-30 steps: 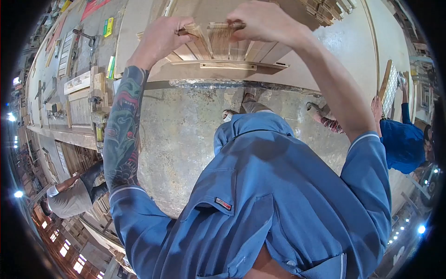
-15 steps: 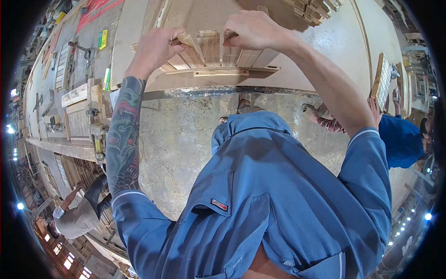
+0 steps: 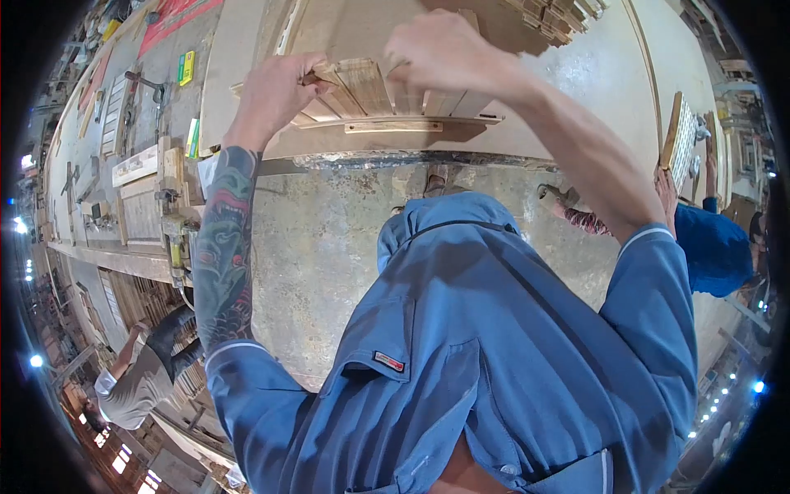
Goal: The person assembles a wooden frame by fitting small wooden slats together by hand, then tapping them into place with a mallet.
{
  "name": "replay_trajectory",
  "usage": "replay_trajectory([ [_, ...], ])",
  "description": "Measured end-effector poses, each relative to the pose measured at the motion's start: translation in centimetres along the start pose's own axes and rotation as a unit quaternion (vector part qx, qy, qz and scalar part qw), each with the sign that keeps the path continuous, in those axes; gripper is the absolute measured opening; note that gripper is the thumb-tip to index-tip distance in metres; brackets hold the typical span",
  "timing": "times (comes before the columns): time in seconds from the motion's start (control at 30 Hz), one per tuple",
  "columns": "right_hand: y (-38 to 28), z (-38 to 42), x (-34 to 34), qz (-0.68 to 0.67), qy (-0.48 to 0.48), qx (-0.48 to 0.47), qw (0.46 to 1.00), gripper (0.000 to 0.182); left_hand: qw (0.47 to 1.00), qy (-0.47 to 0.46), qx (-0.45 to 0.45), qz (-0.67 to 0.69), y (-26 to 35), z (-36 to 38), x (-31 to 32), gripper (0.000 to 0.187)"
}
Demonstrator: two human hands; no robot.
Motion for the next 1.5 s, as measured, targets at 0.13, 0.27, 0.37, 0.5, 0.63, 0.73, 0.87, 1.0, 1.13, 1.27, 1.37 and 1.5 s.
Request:
replay_trajectory([
  [0.13,0.3,0.3,0.8,-0.021,0.001,0.007,1.000,0.023,0.994,0.059,0.051,-0.073,1.1,0.2,0.8,0.021],
  [0.27,2.1,2.5,-6.3,-0.209,0.066,0.056,0.974,0.023,0.994,0.077,0.078,-0.020,0.8,0.5,0.9,0.023],
  [0.37,6.4,3.5,-7.4,-0.265,0.064,0.052,0.961,0.029,0.992,0.063,0.099,-0.038,0.0,0.9,1.5,0.026],
  [0.5,15.2,8.5,-4.1,-0.305,0.304,0.082,0.899,0.022,0.997,0.008,-0.007,-0.082,1.8,0.3,0.3,0.036],
  [0.63,23.3,16.5,16.4,-0.533,0.299,0.424,0.668,0.036,0.994,0.092,0.050,0.038,4.3,0.8,-0.7,0.037],
  [0.73,20.7,20.3,28.2,-0.672,0.320,0.520,0.418,0.048,0.993,0.077,0.085,0.041,5.7,0.2,-0.6,0.035],
  [0.87,17.4,21.7,24.3,-0.243,0.286,0.603,0.704,0.061,0.998,-0.049,0.020,-0.019,5.9,-0.8,1.2,0.028],
  [1.0,10.7,14.1,6.6,-0.480,0.357,0.230,0.767,0.050,0.999,-0.044,0.022,-0.022,4.9,-1.0,2.0,0.022],
  [1.13,3.3,6.4,1.3,-0.070,-0.037,0.090,0.993,0.027,0.998,-0.041,0.023,-0.045,4.6,-1.2,2.4,0.020],
  [1.27,1.8,4.5,1.6,-0.024,-0.028,0.021,0.999,0.021,0.998,-0.016,0.056,-0.039,4.5,-0.4,2.6,0.020],
  [1.37,3.9,7.0,0.9,-0.113,-0.002,0.070,0.991,0.021,0.994,0.005,0.084,-0.068,4.4,-0.4,2.8,0.021],
  [1.5,-2.0,5.1,-1.9,-0.093,0.107,-0.044,0.989,0.022,0.994,0.026,0.081,-0.066,5.3,-0.9,2.5,0.014],
])
Point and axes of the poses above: each hand's wrist, its own z-axis away from the middle knuckle, its own x-axis out of the palm, y = z × x, the point moved 4 cm from there along -z, towards the middle knuckle, and after that the axes turned 1 degree about -x, right-handed, at the moved point
